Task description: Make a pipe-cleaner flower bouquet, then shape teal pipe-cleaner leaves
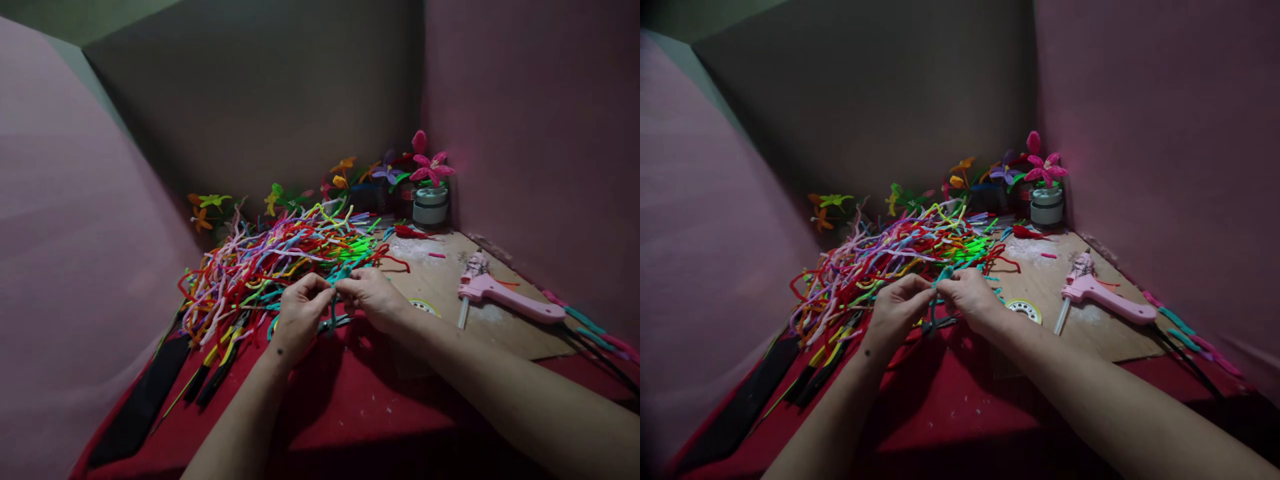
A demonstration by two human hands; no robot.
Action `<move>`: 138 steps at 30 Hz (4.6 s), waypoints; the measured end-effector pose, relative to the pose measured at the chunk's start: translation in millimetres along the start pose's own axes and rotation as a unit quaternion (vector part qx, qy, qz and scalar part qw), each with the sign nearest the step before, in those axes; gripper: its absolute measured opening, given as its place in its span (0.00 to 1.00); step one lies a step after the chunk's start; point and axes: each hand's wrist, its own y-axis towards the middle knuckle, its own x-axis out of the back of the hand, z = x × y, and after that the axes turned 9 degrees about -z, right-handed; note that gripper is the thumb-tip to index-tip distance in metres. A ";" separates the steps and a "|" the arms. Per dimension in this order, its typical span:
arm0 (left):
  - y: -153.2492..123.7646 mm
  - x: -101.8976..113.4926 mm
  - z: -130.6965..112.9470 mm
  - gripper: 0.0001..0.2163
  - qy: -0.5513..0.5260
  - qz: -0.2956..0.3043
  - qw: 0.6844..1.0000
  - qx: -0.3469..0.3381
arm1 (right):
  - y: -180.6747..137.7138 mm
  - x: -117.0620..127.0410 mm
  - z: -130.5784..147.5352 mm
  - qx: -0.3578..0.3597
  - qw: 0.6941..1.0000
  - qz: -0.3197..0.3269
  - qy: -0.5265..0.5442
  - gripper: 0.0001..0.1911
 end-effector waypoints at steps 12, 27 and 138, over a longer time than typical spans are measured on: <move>9.7 4.9 6.0 0.08 -0.220 0.067 0.958 0.171 | 1.0 1.3 0.7 0.028 0.999 -0.003 0.034 0.08; 3.6 4.0 -6.1 0.10 -0.188 0.126 0.943 0.243 | -4.9 1.2 0.0 0.079 0.997 0.009 -0.018 0.06; 3.9 17.7 -1.1 0.08 -0.150 0.212 0.931 0.256 | 19.9 13.6 4.5 0.028 0.984 -0.059 0.166 0.10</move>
